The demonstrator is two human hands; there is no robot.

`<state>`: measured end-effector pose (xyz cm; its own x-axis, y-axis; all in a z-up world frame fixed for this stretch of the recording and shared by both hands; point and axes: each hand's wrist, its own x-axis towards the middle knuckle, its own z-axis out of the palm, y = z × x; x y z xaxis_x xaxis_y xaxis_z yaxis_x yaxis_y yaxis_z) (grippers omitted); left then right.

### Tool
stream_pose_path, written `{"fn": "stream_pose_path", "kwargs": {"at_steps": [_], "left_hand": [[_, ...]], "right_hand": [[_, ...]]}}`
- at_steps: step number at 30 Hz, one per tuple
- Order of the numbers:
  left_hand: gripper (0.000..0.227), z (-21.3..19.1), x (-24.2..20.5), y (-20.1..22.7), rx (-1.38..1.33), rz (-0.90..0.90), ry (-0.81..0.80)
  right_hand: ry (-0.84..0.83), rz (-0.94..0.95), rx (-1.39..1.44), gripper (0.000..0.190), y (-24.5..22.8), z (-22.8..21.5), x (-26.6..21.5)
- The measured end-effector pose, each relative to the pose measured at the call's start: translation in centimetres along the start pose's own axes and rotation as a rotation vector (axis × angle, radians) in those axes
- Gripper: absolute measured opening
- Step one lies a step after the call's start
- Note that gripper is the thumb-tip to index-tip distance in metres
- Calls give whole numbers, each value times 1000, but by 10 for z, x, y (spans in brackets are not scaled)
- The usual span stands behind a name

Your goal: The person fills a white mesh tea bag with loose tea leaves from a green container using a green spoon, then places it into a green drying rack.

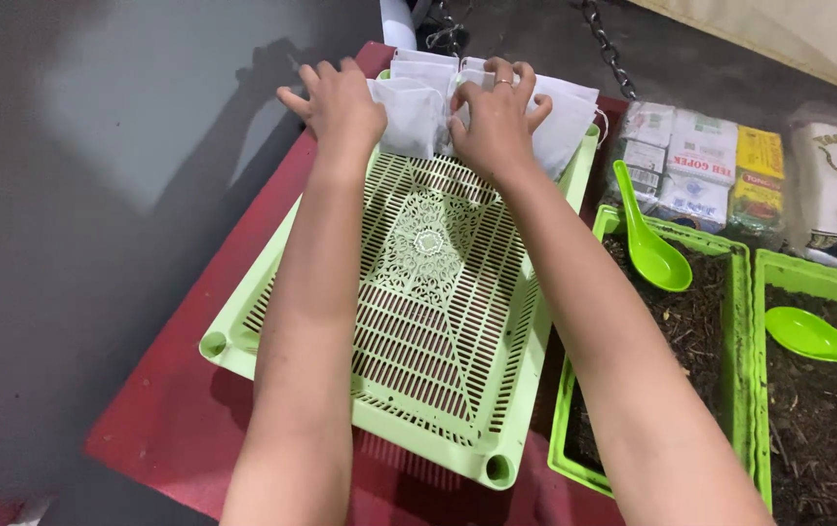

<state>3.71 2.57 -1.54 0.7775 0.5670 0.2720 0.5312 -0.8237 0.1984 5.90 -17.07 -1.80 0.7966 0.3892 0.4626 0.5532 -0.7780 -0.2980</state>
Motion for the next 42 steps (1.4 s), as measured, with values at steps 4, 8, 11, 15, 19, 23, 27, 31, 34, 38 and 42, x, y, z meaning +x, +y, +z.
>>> {"fn": "stream_pose_path", "kwargs": {"at_steps": [4, 8, 11, 15, 19, 23, 27, 31, 34, 38, 42], "left_hand": [[19, -7, -6, 4, 7, -21, 14], [33, -17, -12, 10, 2, 24, -153], [39, -34, -18, 13, -7, 42, -265], [40, -39, -21, 15, -23, 49, -316], [34, -34, -20, 17, 3, 67, -242], [30, -40, -28, 27, -67, 89, -129], [27, -55, -50, 41, -122, 145, -70], [25, -60, -70, 57, -195, 175, -54], [18, -73, -92, 74, -191, 200, -8], [15, -103, -132, 103, -239, 197, -105], [20, -119, -174, 129, -337, 259, -117]], "right_hand": [[-12, -50, 39, 20, -14, -14, -5], [-262, -14, 10, 27, -26, -24, -5], [-352, 23, -52, 45, -28, -20, -5], [-265, -1, -53, 38, -18, -12, -5], [-271, 35, -22, 37, -17, -30, -7], [-157, -19, -38, 29, -6, -46, -10], [-2, -75, 25, 10, 1, -66, -22], [10, -97, 19, 12, 6, -99, -40], [35, -125, 29, 11, 16, -123, -55], [97, -160, 0, 8, 32, -152, -78], [97, -198, 13, 11, 50, -187, -110]]}}
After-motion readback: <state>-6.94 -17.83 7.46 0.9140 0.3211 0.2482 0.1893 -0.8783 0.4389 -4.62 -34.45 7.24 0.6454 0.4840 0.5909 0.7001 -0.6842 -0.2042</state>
